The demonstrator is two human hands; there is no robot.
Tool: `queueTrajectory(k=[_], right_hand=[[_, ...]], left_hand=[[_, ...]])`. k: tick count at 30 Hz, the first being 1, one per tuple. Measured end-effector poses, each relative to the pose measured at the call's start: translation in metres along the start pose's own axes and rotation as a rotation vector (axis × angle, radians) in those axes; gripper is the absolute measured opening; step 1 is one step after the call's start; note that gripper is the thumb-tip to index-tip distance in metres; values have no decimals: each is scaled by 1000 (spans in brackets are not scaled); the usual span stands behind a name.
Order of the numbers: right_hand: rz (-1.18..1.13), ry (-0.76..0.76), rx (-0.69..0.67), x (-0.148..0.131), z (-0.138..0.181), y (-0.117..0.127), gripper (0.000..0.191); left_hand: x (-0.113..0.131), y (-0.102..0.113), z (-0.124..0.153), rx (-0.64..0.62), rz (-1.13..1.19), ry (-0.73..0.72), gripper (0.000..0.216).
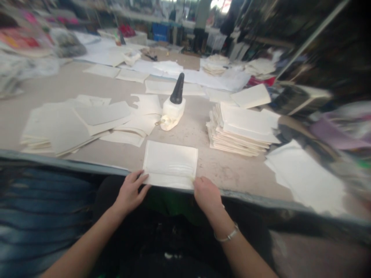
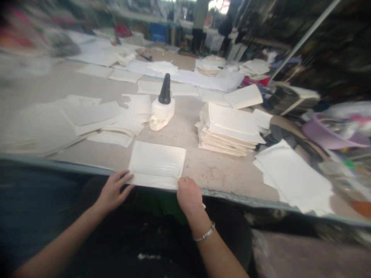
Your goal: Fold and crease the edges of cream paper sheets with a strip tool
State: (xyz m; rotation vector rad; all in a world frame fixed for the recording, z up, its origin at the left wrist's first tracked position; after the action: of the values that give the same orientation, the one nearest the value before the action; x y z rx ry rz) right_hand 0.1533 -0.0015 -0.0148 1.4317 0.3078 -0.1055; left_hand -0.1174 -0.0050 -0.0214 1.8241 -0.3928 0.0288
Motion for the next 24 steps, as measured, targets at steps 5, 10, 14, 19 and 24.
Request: queueTrajectory(k=[5, 10, 14, 19, 24], right_hand=[[-149, 95, 26, -26, -3, -3, 24], [-211, -111, 172, 46, -22, 23, 33], [-108, -253, 204, 108, -28, 29, 41], [-121, 60, 323, 32, -13, 12, 56], [-270, 496, 123, -88, 4, -37, 73]], left_hand=[[-17, 1, 0, 18, 134, 246, 38], [-15, -5, -9, -58, 110, 182, 40], [-21, -9, -3, -51, 183, 272, 43], [-34, -25, 12, -161, 540, 638, 51], [-34, -21, 14, -118, 635, 846, 54]])
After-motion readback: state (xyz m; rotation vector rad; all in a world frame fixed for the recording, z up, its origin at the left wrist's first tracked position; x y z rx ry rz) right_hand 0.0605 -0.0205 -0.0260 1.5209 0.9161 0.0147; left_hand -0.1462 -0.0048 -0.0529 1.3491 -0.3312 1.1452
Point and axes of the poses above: each hand's wrist, its own z-axis away from the middle knuckle, its own y-axis out of the back of the hand, x = y × z, the point moved 7 cm from there along -z, towards the middle knuckle, and after that the axes turned 14 degrees about -z, right-handed, at the moved point
